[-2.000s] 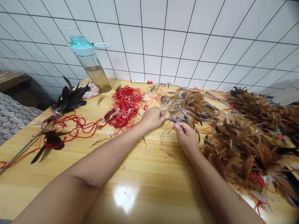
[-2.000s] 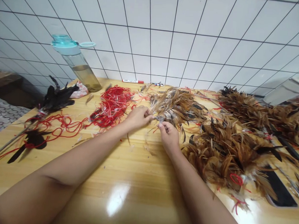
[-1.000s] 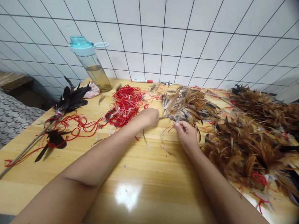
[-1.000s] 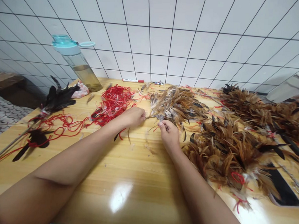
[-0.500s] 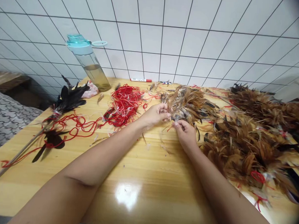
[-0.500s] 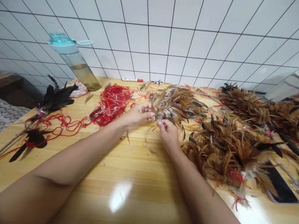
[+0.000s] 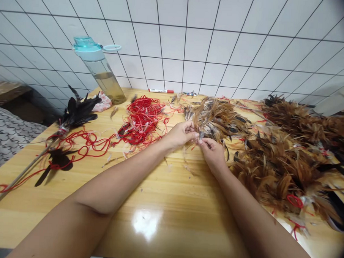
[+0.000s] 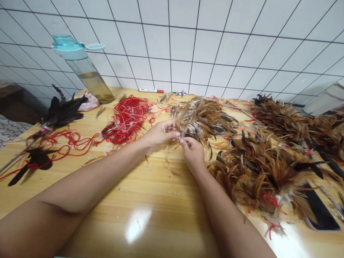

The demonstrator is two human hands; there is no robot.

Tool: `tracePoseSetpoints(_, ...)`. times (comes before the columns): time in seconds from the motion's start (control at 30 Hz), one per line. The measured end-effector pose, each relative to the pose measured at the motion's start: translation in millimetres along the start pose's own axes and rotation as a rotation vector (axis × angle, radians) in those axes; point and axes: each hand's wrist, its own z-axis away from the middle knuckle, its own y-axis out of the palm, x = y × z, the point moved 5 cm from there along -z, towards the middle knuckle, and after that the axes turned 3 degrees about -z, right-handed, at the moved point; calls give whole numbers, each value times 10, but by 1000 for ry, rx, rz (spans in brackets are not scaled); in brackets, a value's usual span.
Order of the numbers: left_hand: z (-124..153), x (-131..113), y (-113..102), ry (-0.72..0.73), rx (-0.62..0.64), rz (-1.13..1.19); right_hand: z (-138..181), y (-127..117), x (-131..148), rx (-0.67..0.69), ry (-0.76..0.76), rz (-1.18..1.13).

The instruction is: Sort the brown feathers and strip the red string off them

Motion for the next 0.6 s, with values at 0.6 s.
tracePoseSetpoints(0.6,27,13,31,4,1,-28,13,-5,-18,-38,-44,112)
